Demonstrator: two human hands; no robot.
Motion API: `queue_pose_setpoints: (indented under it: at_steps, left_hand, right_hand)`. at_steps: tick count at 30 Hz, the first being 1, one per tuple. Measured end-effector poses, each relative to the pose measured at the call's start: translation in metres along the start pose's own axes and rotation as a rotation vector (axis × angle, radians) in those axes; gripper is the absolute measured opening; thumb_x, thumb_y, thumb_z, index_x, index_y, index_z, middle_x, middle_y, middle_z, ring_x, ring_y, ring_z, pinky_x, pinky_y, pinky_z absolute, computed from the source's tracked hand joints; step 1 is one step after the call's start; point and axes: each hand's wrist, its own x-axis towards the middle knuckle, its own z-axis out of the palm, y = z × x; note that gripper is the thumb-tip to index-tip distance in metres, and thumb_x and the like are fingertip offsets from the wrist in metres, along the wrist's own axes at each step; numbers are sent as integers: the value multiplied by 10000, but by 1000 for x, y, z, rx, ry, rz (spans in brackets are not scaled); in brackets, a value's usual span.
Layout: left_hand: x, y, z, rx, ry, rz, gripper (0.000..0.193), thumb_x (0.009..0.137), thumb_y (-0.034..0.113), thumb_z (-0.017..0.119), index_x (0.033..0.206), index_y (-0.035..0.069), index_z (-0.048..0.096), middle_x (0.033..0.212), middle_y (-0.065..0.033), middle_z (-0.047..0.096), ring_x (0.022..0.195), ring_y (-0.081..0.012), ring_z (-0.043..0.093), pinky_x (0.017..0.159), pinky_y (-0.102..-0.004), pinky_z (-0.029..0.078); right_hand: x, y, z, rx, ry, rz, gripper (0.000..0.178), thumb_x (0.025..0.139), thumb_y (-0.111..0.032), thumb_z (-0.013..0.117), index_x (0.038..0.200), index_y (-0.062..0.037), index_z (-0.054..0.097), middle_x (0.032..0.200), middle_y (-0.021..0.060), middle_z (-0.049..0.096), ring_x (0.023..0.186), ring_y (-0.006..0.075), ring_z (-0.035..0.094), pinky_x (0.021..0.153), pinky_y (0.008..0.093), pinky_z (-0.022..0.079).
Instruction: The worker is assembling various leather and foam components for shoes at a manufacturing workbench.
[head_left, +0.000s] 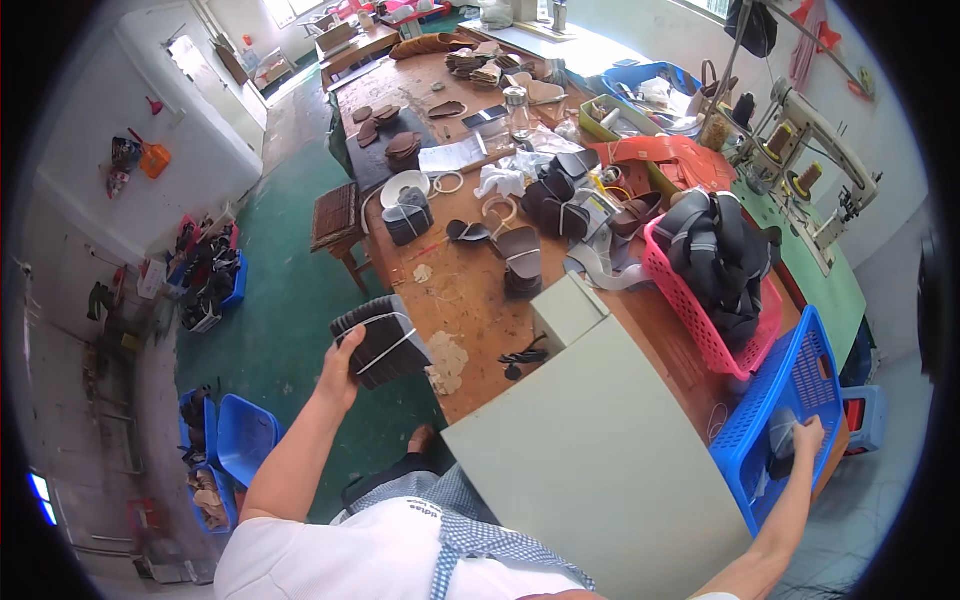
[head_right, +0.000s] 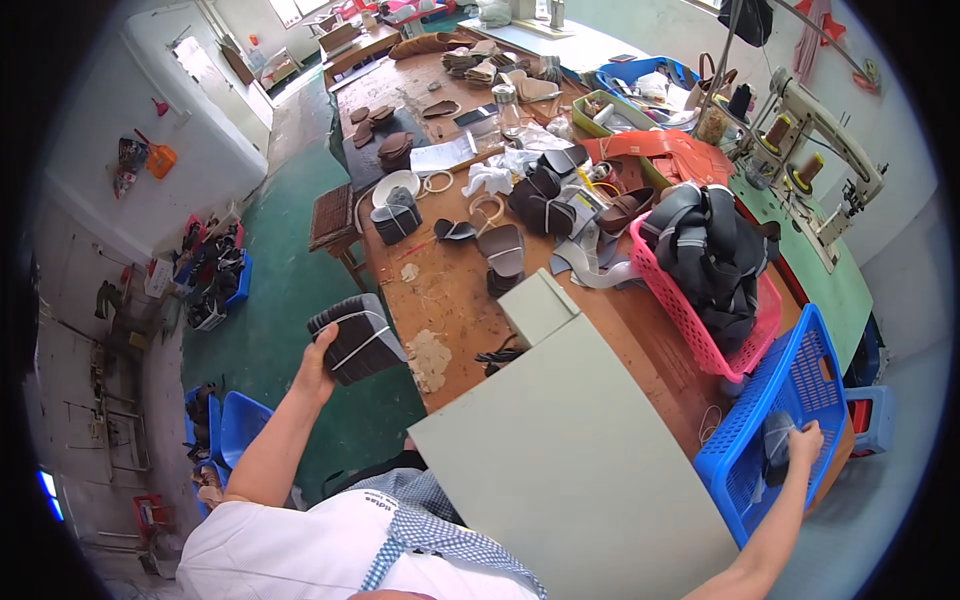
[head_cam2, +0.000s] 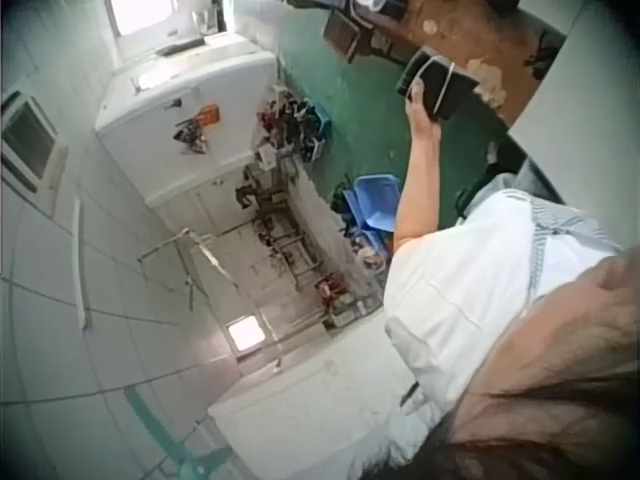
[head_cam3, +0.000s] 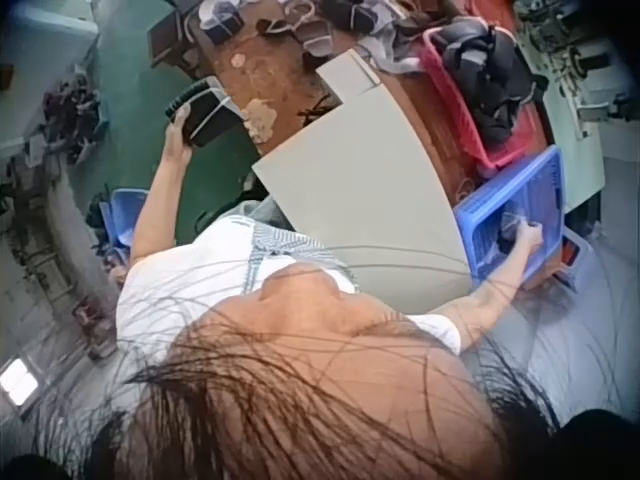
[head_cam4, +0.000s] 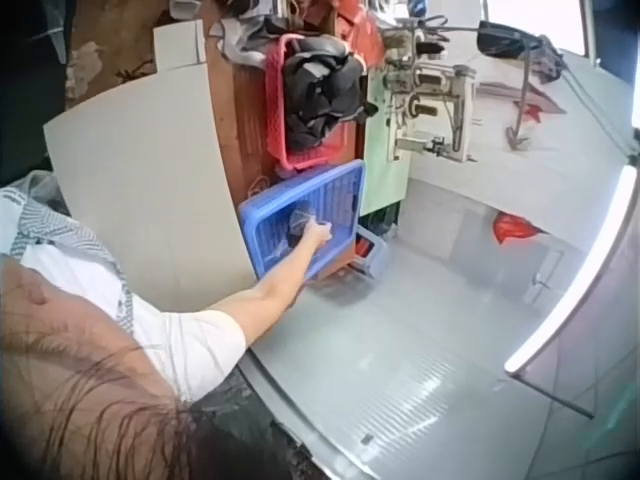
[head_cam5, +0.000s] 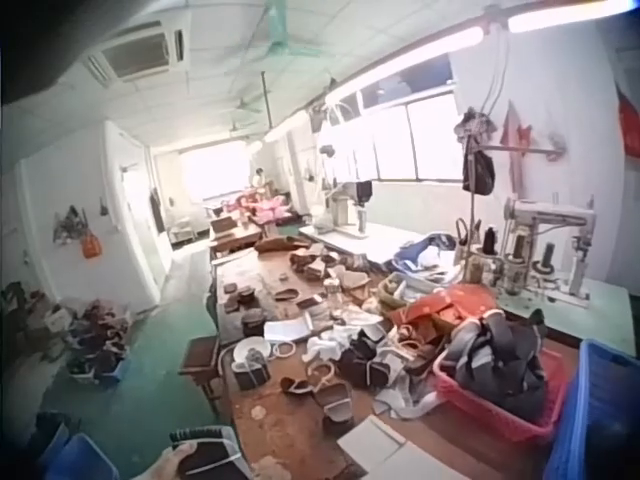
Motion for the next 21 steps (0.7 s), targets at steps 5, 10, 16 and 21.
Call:
queue_pose_setpoints:
  at_steps: [5,10,16,21]
  left_hand:
    - [28,-8,-27,-21,-32,-69,529,878,398,745,1277,84,595,1131,-41,695,1029,-175,681,872,-350,577]
    - [63,-12,-69,-65,-82,-151,486,881,376,750,1237,77,606,1086,-44,703,953,-166,699,815,-332,596]
    - [124,-2,-146,-35,-161,-209,443,868,346,764,1196,97,603,1065,-31,694,936,-157,692,776,-323,591]
    - [169,13,-194,150,-223,-315,624,813,341,826,1271,44,523,1200,-82,635,1067,-193,639,902,-347,541]
  right_hand:
    - [-30,-12,-55,48,-93,-21,221,623,-169,718,788,-59,620,838,173,680,863,385,662,795,451,522]
    - [-81,-71,-146,82,130,-203,238,606,-89,676,830,-39,612,834,171,626,836,342,625,792,423,499]
    - [-208,-280,-301,199,400,-532,233,679,4,578,912,-3,587,817,136,580,811,287,578,775,377,474]
    - [-301,-454,-355,441,129,-482,317,697,5,567,1008,-7,621,911,64,634,834,174,599,760,298,481]
